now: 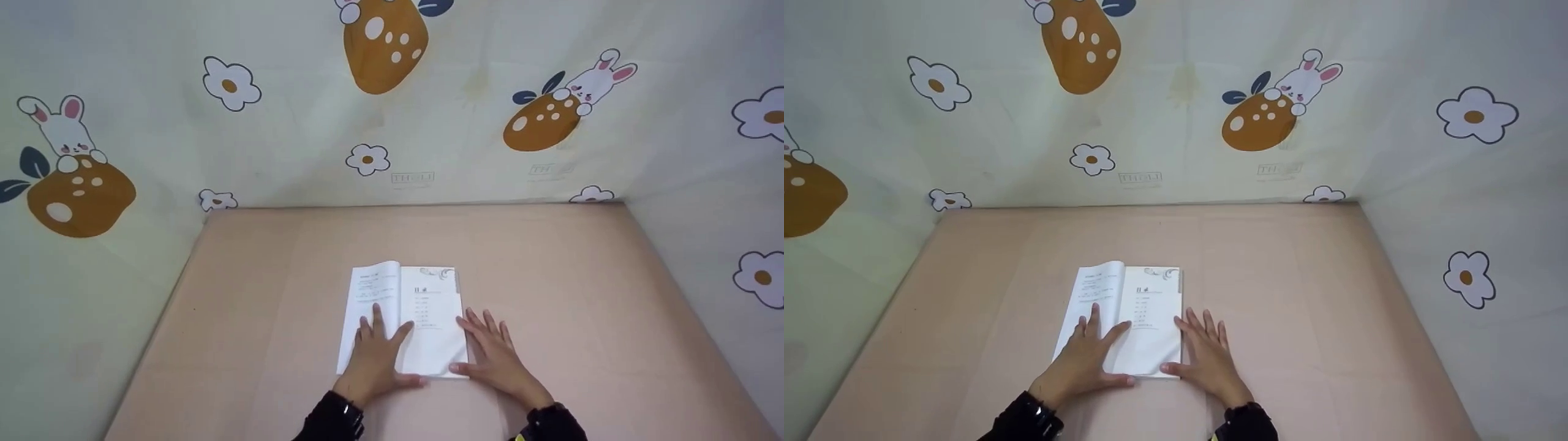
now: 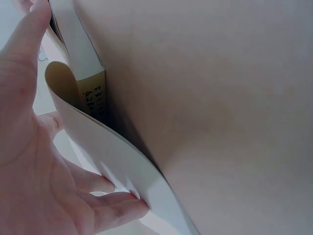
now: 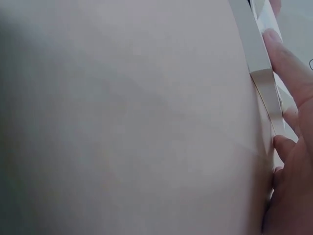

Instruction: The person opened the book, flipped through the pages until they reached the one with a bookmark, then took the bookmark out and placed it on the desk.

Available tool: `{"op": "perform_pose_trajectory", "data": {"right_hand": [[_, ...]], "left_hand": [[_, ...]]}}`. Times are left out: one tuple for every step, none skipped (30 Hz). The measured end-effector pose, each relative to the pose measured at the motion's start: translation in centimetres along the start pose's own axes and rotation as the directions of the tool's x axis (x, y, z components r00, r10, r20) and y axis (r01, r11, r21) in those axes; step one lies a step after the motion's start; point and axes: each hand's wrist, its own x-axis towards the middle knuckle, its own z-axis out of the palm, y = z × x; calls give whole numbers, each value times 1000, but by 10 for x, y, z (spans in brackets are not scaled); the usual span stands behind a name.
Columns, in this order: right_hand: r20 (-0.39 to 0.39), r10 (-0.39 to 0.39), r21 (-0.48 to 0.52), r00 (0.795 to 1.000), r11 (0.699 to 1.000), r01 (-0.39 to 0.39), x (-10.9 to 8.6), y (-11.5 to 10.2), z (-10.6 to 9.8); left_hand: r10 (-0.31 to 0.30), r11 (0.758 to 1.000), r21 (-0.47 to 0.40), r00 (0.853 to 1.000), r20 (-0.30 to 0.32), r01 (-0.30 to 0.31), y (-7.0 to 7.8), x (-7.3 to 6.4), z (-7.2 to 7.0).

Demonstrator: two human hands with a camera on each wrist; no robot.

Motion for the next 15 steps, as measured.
{"op": "perform_pose_trajectory", "data": {"right_hand": [[-8,-3,-2,1000,1000,3,0,-1,0],[-15,-3,1,1000,1000,3,0,-1,0],[-20,-2,5,1000,1000,3,0,-1,0],[-25,-1,9,1000,1000,2,0,0,0],[-30,-2,16,1000,1000,3,-1,0,0],[-34,-5,21,999,1000,6,-1,0,0],[-39,-10,26,999,1000,11,-1,1,0],[-43,-17,30,999,999,18,0,1,0],[-44,-25,32,999,999,27,0,1,0],[-44,-32,31,999,999,33,0,2,0],[-42,-36,33,998,999,38,0,2,0],[-36,-39,31,999,999,40,1,2,0],[-26,-40,30,999,999,40,1,2,0],[-18,-40,32,999,999,41,1,2,-1],[-11,-43,33,999,999,43,1,2,-1]], "left_hand": [[-2,1000,-4,1000,5,2,0,0,-1],[-1,1000,-6,1000,10,1,0,0,-1],[2,1000,-5,1000,13,-2,0,0,-2],[6,1000,-2,1000,14,-6,0,0,-2],[8,1000,-2,1000,18,-7,0,0,-2],[8,1000,-3,1000,19,-8,0,0,-2],[9,1000,2,1000,19,-9,0,0,-3],[10,1000,5,1000,16,-10,0,0,-3],[9,1000,7,1000,16,-9,0,0,-4],[7,1000,2,1000,18,-7,-1,0,-4],[3,1000,-4,1000,22,-3,-1,0,-5],[2,1000,-7,1000,24,-2,-1,0,-5],[2,1000,-8,1000,27,-1,-2,0,-6],[-1,1000,-18,1000,30,2,-2,0,-6],[-6,1000,-25,999,35,7,-2,1,-7]]}}
